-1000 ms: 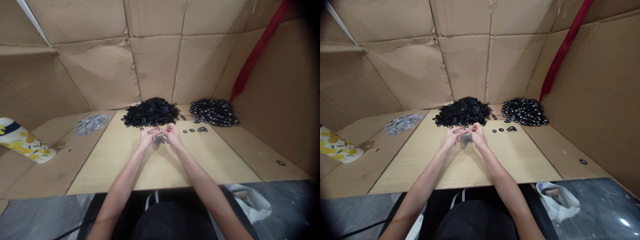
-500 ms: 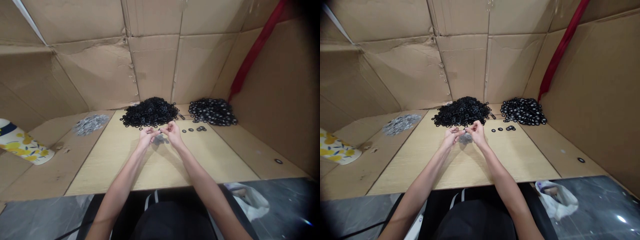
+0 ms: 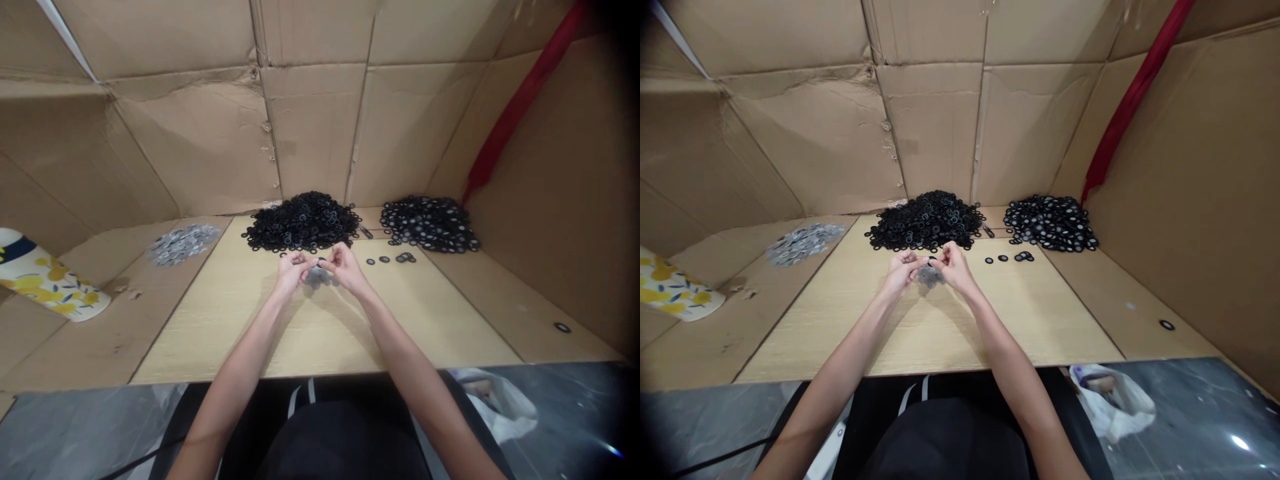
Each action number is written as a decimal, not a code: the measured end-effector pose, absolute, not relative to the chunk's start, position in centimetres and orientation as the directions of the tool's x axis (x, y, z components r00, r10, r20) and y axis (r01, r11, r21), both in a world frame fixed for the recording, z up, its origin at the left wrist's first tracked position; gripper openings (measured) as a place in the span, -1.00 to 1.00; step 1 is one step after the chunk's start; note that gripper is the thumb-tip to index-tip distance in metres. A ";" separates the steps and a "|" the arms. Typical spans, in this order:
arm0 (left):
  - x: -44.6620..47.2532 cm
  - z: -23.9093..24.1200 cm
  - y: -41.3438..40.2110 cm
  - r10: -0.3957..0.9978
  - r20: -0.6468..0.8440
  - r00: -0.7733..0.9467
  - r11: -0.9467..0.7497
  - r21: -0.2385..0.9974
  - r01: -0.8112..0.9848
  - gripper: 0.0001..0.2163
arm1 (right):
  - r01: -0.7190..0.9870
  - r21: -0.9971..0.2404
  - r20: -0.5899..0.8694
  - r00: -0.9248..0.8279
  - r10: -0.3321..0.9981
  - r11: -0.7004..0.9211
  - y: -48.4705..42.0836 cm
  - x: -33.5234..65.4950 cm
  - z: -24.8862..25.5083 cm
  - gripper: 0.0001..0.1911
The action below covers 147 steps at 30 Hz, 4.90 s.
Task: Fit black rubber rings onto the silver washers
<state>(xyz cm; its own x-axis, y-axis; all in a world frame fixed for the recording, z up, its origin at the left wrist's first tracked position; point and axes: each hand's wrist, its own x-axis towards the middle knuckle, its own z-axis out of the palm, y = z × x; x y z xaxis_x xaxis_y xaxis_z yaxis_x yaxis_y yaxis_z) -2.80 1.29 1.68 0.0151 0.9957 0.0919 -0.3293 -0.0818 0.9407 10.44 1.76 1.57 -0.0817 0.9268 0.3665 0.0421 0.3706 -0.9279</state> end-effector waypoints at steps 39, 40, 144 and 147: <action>-1.7 1.0 0.8 0.988 0.013 -0.153 -0.071 0.921 -0.383 -0.67 | -0.080 -0.971 0.215 0.108 0.971 0.224 1.6 9.8 1.9 -0.71; -1.8 1.0 0.8 0.990 0.021 -0.140 -0.073 0.924 -0.376 -0.68 | -0.068 -0.971 0.223 0.104 0.969 0.231 1.6 9.8 1.8 -0.73; -2.4 -0.6 1.9 0.972 -0.203 -0.120 0.109 0.837 -0.537 -0.85 | 0.114 -0.977 0.179 -0.016 0.984 0.180 4.0 10.6 -1.5 -0.74; -2.4 -0.7 1.9 0.975 -0.148 -0.168 0.031 0.832 -0.554 -0.85 | 0.073 -0.986 0.151 0.011 0.988 0.150 3.4 10.5 -0.5 -0.76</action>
